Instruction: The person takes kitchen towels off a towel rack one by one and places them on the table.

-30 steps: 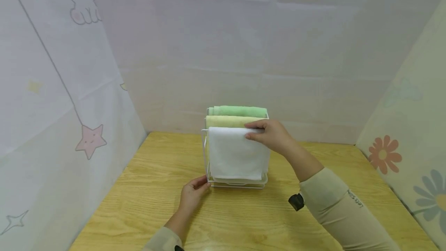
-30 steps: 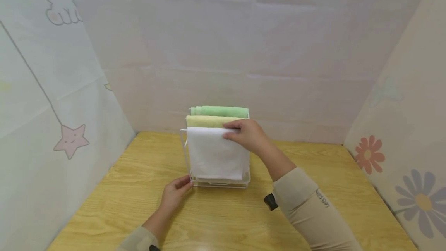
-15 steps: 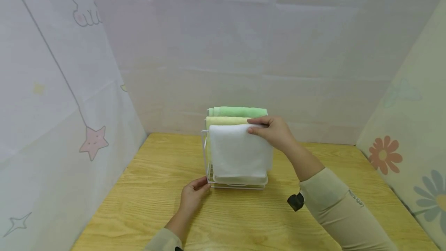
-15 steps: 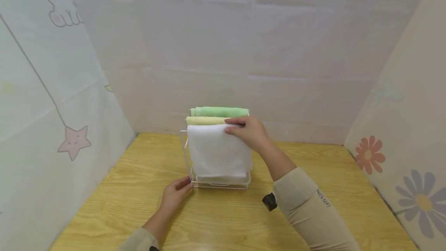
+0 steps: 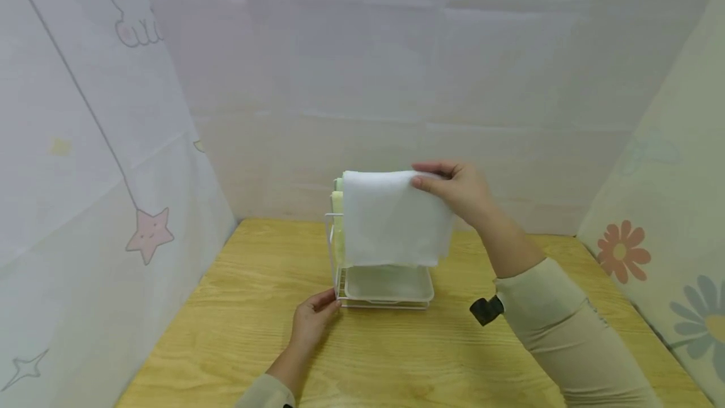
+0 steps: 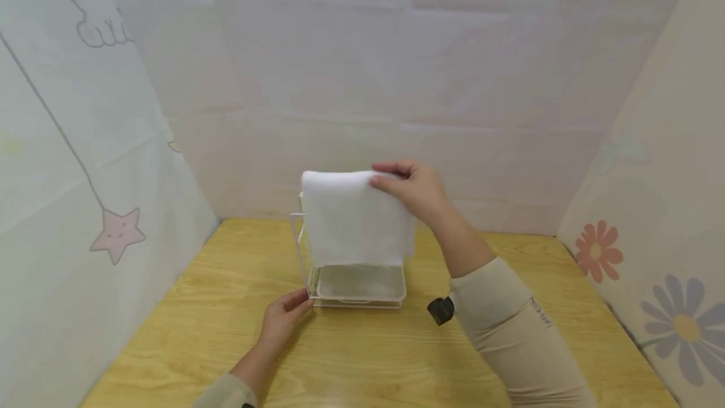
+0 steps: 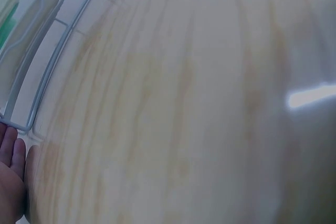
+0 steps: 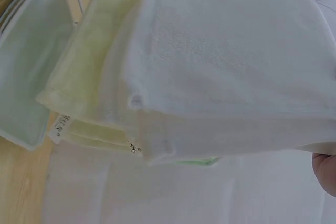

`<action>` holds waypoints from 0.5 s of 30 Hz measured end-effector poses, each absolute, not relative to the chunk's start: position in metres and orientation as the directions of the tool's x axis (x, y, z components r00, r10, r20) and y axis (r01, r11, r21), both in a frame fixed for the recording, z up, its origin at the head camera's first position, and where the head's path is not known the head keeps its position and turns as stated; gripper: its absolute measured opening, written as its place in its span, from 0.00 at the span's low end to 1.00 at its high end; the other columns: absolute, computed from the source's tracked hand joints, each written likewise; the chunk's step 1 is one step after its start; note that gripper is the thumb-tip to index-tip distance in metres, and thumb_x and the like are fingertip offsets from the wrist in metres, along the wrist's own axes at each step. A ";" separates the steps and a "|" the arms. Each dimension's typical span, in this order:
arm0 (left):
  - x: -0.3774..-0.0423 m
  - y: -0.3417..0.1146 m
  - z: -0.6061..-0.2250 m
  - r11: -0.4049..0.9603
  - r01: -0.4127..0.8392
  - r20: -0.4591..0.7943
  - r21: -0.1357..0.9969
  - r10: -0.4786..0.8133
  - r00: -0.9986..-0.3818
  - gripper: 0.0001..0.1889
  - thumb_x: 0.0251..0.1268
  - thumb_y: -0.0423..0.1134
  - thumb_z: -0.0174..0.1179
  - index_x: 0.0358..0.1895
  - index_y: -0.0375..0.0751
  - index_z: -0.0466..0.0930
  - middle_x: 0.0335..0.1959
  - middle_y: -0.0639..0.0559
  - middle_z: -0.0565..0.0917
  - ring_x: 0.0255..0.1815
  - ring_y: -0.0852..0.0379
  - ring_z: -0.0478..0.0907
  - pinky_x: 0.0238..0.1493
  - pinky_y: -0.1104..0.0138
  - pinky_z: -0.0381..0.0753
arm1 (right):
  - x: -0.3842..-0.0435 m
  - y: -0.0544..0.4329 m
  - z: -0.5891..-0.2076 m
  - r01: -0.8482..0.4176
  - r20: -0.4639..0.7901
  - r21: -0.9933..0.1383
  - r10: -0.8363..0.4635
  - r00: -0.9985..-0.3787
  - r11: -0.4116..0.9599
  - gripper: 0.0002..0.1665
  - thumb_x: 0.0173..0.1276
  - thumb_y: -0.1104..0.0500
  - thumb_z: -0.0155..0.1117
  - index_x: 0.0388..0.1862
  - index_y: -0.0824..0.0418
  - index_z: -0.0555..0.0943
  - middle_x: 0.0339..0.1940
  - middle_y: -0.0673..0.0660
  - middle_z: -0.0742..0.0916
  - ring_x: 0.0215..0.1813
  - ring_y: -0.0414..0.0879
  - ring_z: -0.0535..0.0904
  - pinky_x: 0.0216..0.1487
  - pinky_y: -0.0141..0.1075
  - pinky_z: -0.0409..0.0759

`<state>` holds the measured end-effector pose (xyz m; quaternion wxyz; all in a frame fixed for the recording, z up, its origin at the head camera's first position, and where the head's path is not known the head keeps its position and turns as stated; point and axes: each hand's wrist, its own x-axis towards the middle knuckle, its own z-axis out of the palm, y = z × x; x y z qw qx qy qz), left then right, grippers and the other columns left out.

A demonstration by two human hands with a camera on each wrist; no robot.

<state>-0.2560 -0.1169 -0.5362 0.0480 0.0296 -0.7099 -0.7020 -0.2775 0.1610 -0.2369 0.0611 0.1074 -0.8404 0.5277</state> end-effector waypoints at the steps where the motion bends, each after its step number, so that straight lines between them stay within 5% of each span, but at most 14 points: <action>1: -0.256 -0.117 -0.536 0.014 0.023 0.025 1.000 -0.109 -0.994 0.19 0.62 0.29 0.65 0.54 0.25 0.78 0.54 0.30 0.82 0.42 0.63 0.83 0.44 0.76 0.85 | -0.276 0.162 -0.232 -0.258 0.234 -0.875 -0.109 -0.966 0.410 0.26 0.60 0.48 0.74 0.56 0.57 0.84 0.56 0.55 0.86 0.40 0.39 0.85 0.37 0.31 0.86; 8: -0.255 -0.119 -0.535 0.059 0.018 0.026 0.998 -0.128 -0.991 0.19 0.62 0.31 0.66 0.54 0.25 0.79 0.53 0.31 0.83 0.45 0.56 0.84 0.43 0.76 0.85 | -0.269 0.168 -0.206 -0.284 0.280 -0.890 -0.062 -0.958 0.356 0.23 0.58 0.50 0.76 0.52 0.53 0.86 0.40 0.38 0.87 0.34 0.36 0.85 0.35 0.30 0.85; 15: -0.257 -0.122 -0.536 0.071 0.019 0.028 0.997 -0.124 -0.992 0.19 0.62 0.33 0.66 0.55 0.27 0.79 0.54 0.33 0.83 0.48 0.55 0.84 0.45 0.76 0.84 | -0.257 0.172 -0.179 -0.357 0.361 -0.885 -0.043 -0.931 0.301 0.13 0.58 0.55 0.76 0.43 0.45 0.89 0.36 0.36 0.87 0.33 0.35 0.84 0.32 0.29 0.84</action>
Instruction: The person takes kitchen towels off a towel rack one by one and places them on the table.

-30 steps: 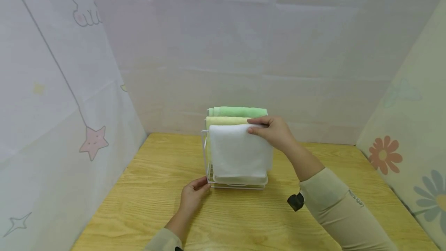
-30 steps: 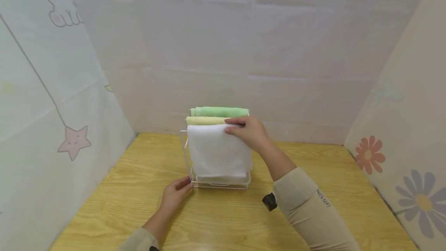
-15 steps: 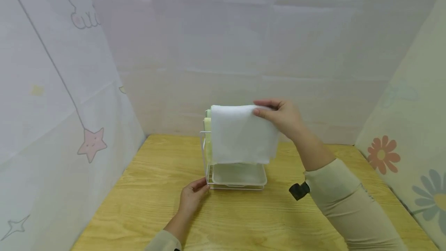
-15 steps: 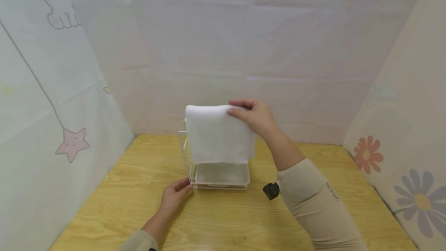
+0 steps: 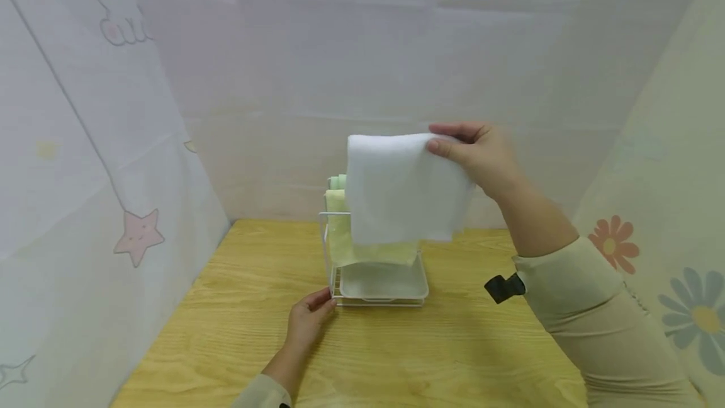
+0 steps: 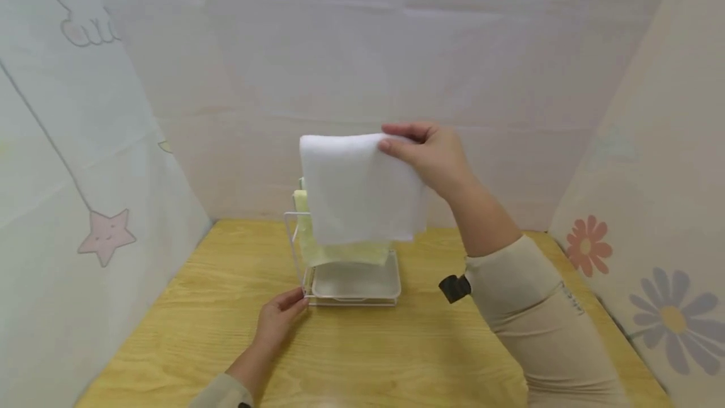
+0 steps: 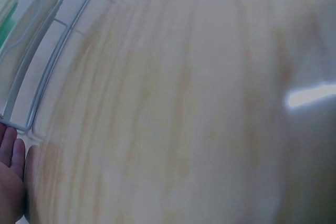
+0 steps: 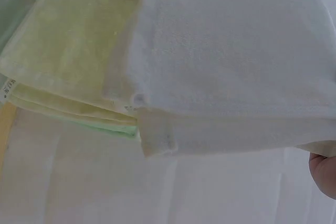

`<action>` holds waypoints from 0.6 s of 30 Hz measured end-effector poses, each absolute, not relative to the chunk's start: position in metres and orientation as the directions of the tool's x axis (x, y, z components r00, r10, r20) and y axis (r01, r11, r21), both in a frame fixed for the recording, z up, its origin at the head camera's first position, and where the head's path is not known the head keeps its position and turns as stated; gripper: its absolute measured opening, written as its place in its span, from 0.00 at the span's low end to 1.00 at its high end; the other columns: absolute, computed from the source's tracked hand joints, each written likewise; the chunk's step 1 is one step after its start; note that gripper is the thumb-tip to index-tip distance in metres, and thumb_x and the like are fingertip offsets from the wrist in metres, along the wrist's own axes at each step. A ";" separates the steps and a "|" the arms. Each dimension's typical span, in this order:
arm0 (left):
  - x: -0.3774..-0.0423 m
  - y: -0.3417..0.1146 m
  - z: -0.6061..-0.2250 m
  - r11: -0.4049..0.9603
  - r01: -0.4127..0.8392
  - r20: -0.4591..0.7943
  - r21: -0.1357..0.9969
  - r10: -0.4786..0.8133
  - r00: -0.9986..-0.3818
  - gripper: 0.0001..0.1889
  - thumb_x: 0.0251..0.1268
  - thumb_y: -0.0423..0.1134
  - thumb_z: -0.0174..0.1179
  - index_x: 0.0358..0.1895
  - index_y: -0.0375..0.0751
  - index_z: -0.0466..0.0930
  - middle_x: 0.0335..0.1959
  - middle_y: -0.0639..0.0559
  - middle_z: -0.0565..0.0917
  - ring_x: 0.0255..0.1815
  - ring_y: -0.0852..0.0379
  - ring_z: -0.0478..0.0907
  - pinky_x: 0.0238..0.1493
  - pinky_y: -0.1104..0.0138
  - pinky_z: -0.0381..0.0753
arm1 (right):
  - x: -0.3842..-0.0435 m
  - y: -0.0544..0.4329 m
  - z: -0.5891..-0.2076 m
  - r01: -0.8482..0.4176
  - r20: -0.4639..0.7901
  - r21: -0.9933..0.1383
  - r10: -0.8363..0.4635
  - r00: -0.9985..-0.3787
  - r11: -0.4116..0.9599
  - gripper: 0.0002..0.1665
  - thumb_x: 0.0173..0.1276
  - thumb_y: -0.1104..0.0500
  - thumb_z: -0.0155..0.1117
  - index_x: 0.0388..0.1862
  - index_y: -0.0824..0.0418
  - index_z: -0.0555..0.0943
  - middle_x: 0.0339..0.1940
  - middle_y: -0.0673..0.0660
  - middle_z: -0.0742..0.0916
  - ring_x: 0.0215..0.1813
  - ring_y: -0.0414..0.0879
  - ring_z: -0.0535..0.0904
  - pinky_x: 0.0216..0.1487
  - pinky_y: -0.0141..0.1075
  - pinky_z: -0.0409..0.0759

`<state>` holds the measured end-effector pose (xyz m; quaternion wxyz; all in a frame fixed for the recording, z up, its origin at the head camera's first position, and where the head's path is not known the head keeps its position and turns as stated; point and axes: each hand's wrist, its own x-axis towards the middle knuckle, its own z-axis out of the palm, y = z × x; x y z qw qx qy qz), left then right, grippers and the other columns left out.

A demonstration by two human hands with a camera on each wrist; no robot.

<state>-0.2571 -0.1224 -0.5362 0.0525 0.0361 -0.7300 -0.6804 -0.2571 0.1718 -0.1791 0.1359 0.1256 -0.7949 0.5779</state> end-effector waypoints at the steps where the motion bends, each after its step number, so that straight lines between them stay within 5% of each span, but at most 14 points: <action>1: -0.258 -0.123 -0.537 0.062 0.019 0.026 0.998 -0.122 -0.992 0.20 0.62 0.33 0.66 0.55 0.27 0.79 0.54 0.32 0.83 0.47 0.57 0.84 0.46 0.76 0.84 | -0.255 0.172 -0.174 -0.378 0.383 -0.879 -0.041 -0.923 0.290 0.12 0.58 0.56 0.76 0.42 0.44 0.89 0.35 0.36 0.88 0.33 0.35 0.84 0.32 0.28 0.84; 8: -0.263 -0.122 -0.539 0.028 0.024 0.027 0.999 -0.128 -0.991 0.19 0.61 0.30 0.66 0.54 0.26 0.79 0.54 0.30 0.82 0.40 0.69 0.82 0.44 0.77 0.84 | -0.241 0.180 -0.147 -0.444 0.455 -0.866 -0.004 -0.890 0.231 0.12 0.56 0.61 0.77 0.37 0.46 0.90 0.32 0.39 0.89 0.29 0.35 0.84 0.29 0.27 0.84; 18: -0.265 -0.119 -0.540 0.046 0.027 0.032 0.999 -0.129 -0.991 0.17 0.61 0.28 0.66 0.53 0.25 0.80 0.52 0.30 0.83 0.39 0.68 0.83 0.41 0.78 0.84 | -0.223 0.208 -0.134 -0.455 0.468 -0.870 0.030 -0.883 0.188 0.13 0.54 0.64 0.78 0.37 0.49 0.91 0.31 0.43 0.90 0.26 0.37 0.84 0.24 0.29 0.83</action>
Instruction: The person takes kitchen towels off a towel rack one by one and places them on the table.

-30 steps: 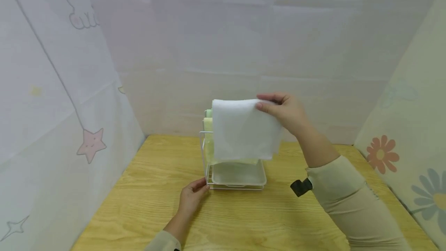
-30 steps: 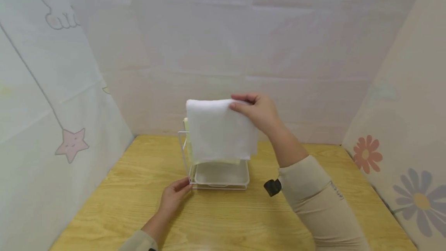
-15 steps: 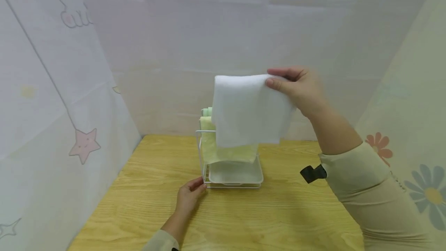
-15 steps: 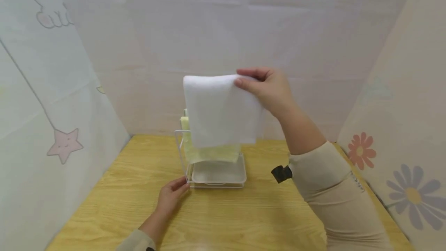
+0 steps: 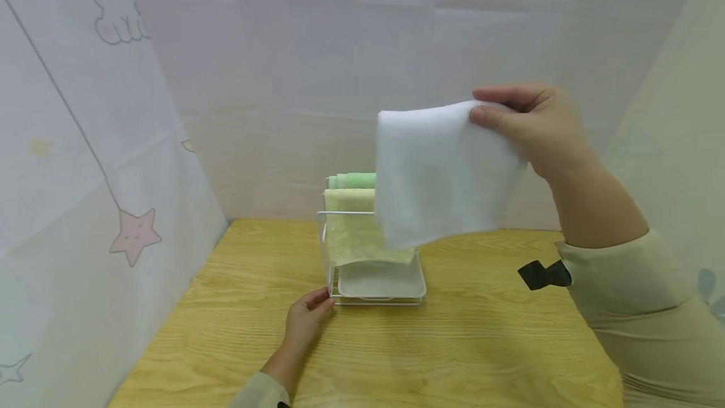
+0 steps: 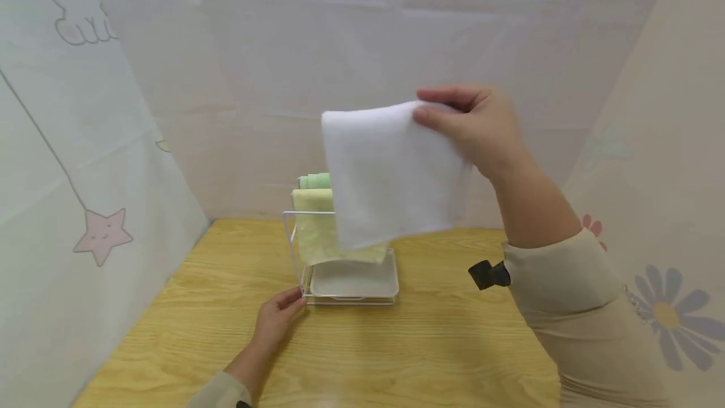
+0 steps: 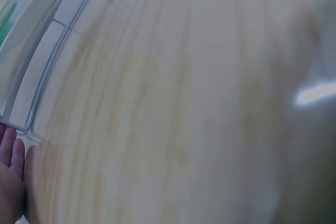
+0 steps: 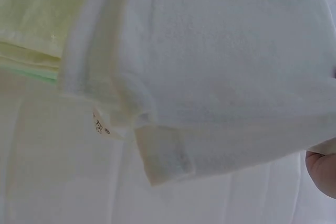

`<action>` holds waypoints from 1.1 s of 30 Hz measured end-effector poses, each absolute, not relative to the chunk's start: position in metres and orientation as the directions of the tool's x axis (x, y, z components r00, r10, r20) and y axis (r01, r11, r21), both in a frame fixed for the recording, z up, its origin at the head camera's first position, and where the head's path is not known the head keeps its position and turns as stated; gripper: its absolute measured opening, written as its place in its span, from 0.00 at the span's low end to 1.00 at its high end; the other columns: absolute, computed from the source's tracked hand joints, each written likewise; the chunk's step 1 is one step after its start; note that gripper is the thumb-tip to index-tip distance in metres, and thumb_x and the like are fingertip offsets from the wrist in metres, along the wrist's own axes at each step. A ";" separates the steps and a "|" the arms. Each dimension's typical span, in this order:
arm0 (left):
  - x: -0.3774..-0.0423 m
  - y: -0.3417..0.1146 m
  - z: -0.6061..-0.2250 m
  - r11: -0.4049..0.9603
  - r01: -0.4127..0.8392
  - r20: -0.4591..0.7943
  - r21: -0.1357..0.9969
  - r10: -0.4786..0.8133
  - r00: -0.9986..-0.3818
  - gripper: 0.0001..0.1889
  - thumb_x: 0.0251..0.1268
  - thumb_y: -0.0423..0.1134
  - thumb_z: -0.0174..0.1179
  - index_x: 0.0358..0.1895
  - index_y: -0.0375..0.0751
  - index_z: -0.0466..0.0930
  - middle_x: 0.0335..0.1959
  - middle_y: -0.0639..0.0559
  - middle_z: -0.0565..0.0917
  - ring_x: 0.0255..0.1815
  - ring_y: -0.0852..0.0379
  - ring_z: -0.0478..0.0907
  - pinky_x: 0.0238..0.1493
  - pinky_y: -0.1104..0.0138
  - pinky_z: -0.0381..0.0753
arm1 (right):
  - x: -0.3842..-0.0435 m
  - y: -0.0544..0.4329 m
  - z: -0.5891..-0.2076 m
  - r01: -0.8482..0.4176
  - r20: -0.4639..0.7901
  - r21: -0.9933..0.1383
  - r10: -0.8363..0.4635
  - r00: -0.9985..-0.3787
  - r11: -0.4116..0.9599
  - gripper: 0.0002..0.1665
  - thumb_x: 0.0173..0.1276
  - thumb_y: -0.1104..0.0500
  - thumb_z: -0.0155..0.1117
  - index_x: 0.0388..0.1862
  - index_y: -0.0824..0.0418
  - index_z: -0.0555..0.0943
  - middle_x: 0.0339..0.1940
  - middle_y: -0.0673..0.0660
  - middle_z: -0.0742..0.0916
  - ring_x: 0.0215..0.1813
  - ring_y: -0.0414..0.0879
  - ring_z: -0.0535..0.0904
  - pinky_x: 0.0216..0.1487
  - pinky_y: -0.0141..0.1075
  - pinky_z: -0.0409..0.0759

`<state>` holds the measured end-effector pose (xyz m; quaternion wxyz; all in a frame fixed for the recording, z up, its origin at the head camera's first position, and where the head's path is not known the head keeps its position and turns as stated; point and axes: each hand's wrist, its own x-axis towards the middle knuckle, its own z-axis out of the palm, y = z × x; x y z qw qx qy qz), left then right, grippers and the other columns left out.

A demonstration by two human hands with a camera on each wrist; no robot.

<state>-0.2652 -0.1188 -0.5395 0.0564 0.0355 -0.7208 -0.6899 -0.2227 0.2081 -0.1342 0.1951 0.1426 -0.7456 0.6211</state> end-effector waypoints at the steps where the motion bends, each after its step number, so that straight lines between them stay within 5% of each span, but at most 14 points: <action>1: -0.265 -0.119 -0.539 0.044 0.024 0.029 0.999 -0.128 -0.991 0.17 0.60 0.29 0.66 0.53 0.25 0.80 0.52 0.31 0.83 0.39 0.67 0.83 0.41 0.78 0.84 | -0.221 0.212 -0.134 -0.453 0.465 -0.874 0.033 -0.885 0.175 0.13 0.53 0.64 0.78 0.37 0.50 0.91 0.31 0.43 0.90 0.26 0.38 0.85 0.24 0.29 0.83; 12: -0.264 -0.122 -0.537 0.063 0.036 0.044 0.997 -0.131 -0.990 0.18 0.61 0.31 0.67 0.53 0.26 0.80 0.52 0.31 0.83 0.41 0.64 0.84 0.42 0.77 0.85 | -0.204 0.249 -0.152 -0.286 0.379 -0.846 0.131 -0.916 0.449 0.13 0.58 0.55 0.76 0.40 0.36 0.89 0.32 0.32 0.87 0.30 0.32 0.83 0.27 0.29 0.85; 23: -0.262 -0.122 -0.533 0.042 0.026 0.032 0.999 -0.148 -0.988 0.17 0.61 0.28 0.66 0.53 0.25 0.80 0.52 0.31 0.83 0.39 0.70 0.82 0.41 0.79 0.83 | -0.193 0.281 -0.202 -0.203 0.271 -0.902 0.134 -0.953 0.381 0.14 0.60 0.56 0.74 0.45 0.42 0.88 0.35 0.34 0.88 0.33 0.34 0.85 0.29 0.31 0.86; 29: -0.261 -0.124 -0.536 0.016 0.022 0.024 1.000 -0.115 -0.993 0.18 0.61 0.28 0.65 0.54 0.26 0.79 0.53 0.31 0.83 0.43 0.62 0.84 0.44 0.75 0.85 | -0.187 0.295 -0.235 -0.129 0.210 -0.883 0.134 -0.969 0.451 0.15 0.61 0.52 0.73 0.47 0.40 0.87 0.35 0.28 0.85 0.33 0.32 0.83 0.29 0.31 0.85; 31: -0.261 -0.124 -0.536 0.012 0.012 0.014 1.000 -0.110 -0.994 0.18 0.62 0.29 0.65 0.55 0.26 0.79 0.53 0.32 0.83 0.45 0.59 0.85 0.46 0.74 0.85 | -0.187 0.299 -0.245 -0.094 0.213 -0.825 0.153 -0.965 0.557 0.17 0.61 0.46 0.72 0.50 0.41 0.86 0.41 0.32 0.85 0.48 0.40 0.83 0.53 0.33 0.82; 32: -0.260 -0.124 -0.536 0.013 0.010 0.011 1.000 -0.109 -0.994 0.19 0.62 0.30 0.65 0.55 0.27 0.79 0.53 0.33 0.83 0.46 0.57 0.85 0.46 0.74 0.85 | -0.187 0.301 -0.251 -0.093 0.216 -0.813 0.150 -0.965 0.575 0.17 0.61 0.45 0.72 0.50 0.42 0.87 0.41 0.29 0.84 0.57 0.48 0.79 0.72 0.40 0.68; 33: -0.260 -0.125 -0.536 0.015 0.006 0.008 1.000 -0.108 -0.994 0.19 0.62 0.30 0.65 0.55 0.27 0.79 0.53 0.33 0.83 0.46 0.57 0.84 0.46 0.74 0.85 | -0.187 0.303 -0.257 -0.091 0.217 -0.800 0.145 -0.965 0.593 0.18 0.62 0.45 0.72 0.51 0.43 0.86 0.41 0.28 0.83 0.58 0.48 0.78 0.73 0.39 0.68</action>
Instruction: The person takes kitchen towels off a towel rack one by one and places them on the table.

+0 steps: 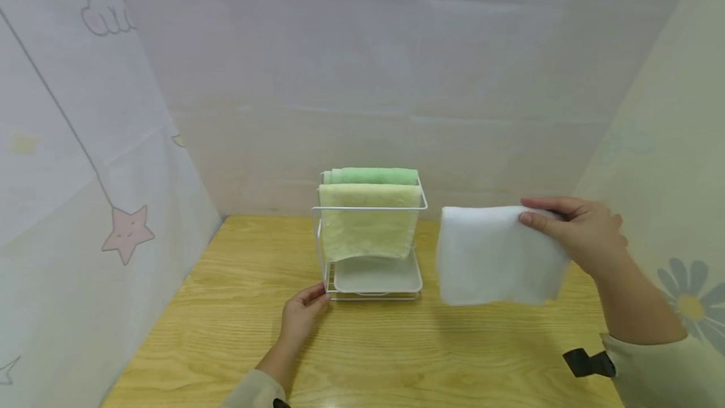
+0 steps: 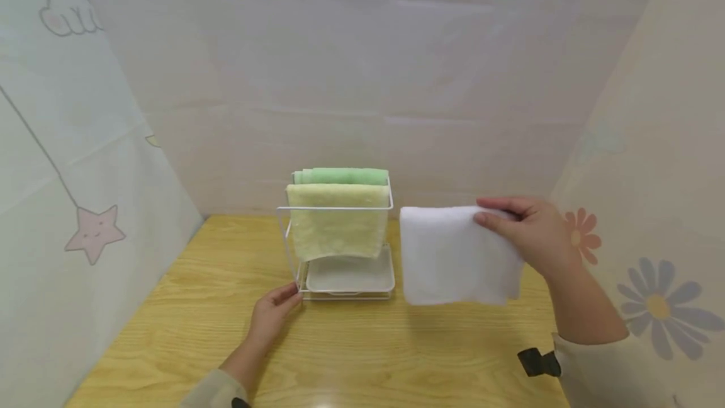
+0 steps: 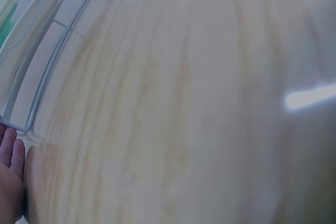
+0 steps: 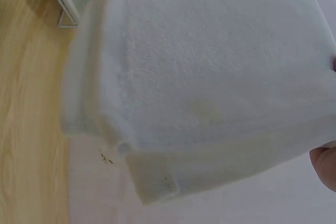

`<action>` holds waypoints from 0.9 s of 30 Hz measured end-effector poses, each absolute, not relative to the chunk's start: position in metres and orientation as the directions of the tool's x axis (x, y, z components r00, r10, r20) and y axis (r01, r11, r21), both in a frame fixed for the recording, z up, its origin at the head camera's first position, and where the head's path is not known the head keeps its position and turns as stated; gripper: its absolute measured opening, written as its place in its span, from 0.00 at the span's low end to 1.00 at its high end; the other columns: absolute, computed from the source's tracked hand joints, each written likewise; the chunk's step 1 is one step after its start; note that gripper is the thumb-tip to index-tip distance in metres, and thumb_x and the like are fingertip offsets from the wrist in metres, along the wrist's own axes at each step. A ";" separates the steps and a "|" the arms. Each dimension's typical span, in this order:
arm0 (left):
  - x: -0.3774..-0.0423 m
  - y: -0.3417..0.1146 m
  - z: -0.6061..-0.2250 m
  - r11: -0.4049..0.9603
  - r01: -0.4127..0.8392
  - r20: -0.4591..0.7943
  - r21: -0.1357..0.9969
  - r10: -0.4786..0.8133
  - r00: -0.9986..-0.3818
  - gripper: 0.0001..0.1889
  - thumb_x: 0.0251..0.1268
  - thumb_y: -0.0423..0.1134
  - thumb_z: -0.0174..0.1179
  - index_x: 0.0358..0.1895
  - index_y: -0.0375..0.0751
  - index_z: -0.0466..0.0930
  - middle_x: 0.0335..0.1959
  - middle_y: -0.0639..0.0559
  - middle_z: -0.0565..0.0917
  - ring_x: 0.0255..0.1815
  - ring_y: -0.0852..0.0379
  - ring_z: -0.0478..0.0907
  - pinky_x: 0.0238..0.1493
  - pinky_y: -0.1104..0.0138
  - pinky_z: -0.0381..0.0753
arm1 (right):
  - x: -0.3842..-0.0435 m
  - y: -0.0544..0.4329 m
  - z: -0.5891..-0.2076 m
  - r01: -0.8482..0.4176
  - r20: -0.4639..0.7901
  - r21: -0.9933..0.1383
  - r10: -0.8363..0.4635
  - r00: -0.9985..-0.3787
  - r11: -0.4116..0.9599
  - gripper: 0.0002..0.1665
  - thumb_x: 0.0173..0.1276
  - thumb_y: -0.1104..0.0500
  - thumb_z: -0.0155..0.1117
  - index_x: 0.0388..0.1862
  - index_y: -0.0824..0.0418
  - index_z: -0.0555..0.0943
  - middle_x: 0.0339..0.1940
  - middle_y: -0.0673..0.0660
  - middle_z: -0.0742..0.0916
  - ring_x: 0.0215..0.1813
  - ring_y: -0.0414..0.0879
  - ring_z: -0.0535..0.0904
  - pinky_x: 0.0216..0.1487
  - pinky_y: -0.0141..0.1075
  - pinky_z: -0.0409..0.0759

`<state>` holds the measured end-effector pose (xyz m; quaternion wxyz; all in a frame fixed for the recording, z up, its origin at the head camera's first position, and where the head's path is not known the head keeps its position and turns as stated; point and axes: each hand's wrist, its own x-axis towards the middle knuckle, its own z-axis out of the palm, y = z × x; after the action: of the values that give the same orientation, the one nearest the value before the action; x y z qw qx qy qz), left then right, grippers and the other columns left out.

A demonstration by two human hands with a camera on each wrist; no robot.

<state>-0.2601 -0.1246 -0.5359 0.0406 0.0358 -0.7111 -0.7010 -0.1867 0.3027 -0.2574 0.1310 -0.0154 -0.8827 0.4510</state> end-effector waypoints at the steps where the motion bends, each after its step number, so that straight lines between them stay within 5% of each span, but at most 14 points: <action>1: -0.260 -0.124 -0.536 0.013 0.003 0.004 1.000 -0.107 -0.994 0.19 0.62 0.30 0.66 0.55 0.27 0.79 0.53 0.33 0.83 0.46 0.57 0.84 0.46 0.74 0.85 | -0.187 0.305 -0.263 -0.093 0.218 -0.791 0.137 -0.966 0.604 0.19 0.62 0.44 0.71 0.52 0.45 0.86 0.41 0.28 0.83 0.59 0.46 0.78 0.73 0.38 0.66; 3: -0.260 -0.124 -0.535 0.012 0.000 0.002 1.000 -0.108 -0.994 0.19 0.61 0.31 0.66 0.55 0.27 0.79 0.53 0.33 0.83 0.45 0.58 0.84 0.46 0.74 0.85 | -0.187 0.307 -0.275 -0.115 0.238 -0.782 0.124 -0.963 0.613 0.20 0.62 0.45 0.71 0.52 0.48 0.86 0.42 0.26 0.83 0.61 0.41 0.75 0.75 0.32 0.61; 4: -0.260 -0.124 -0.535 0.015 0.006 0.008 1.000 -0.106 -0.994 0.19 0.61 0.31 0.66 0.55 0.27 0.79 0.53 0.32 0.83 0.45 0.59 0.84 0.47 0.73 0.86 | -0.187 0.308 -0.282 -0.137 0.251 -0.784 0.107 -0.962 0.606 0.19 0.63 0.47 0.71 0.51 0.49 0.87 0.39 0.24 0.83 0.51 0.32 0.80 0.59 0.22 0.75; 6: -0.260 -0.124 -0.535 0.012 0.011 0.012 1.000 -0.109 -0.994 0.19 0.61 0.30 0.66 0.55 0.26 0.79 0.53 0.31 0.83 0.42 0.62 0.84 0.46 0.73 0.86 | -0.187 0.310 -0.294 -0.163 0.263 -0.785 0.083 -0.961 0.598 0.16 0.63 0.50 0.71 0.50 0.49 0.87 0.35 0.21 0.82 0.37 0.23 0.80 0.33 0.22 0.82; 18: -0.260 -0.123 -0.532 0.019 0.007 0.010 1.000 -0.130 -0.991 0.18 0.61 0.27 0.65 0.54 0.24 0.79 0.52 0.31 0.83 0.38 0.70 0.82 0.44 0.75 0.85 | -0.176 0.311 -0.338 -0.142 0.212 -0.819 0.062 -0.975 0.555 0.12 0.63 0.55 0.72 0.46 0.52 0.88 0.35 0.24 0.84 0.36 0.29 0.83 0.29 0.32 0.85; 27: -0.262 -0.123 -0.534 0.030 0.010 0.014 0.999 -0.130 -0.991 0.18 0.61 0.28 0.65 0.54 0.25 0.79 0.53 0.30 0.82 0.37 0.73 0.81 0.43 0.77 0.84 | -0.180 0.314 -0.361 -0.027 0.074 -0.820 0.058 -0.996 0.571 0.22 0.62 0.49 0.72 0.51 0.60 0.86 0.39 0.30 0.86 0.41 0.24 0.79 0.38 0.28 0.84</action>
<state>-0.2618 -0.1229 -0.5343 0.0504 0.0416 -0.7158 -0.6952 -0.1803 0.3136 -0.3610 0.0462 -0.0086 -0.8851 0.4631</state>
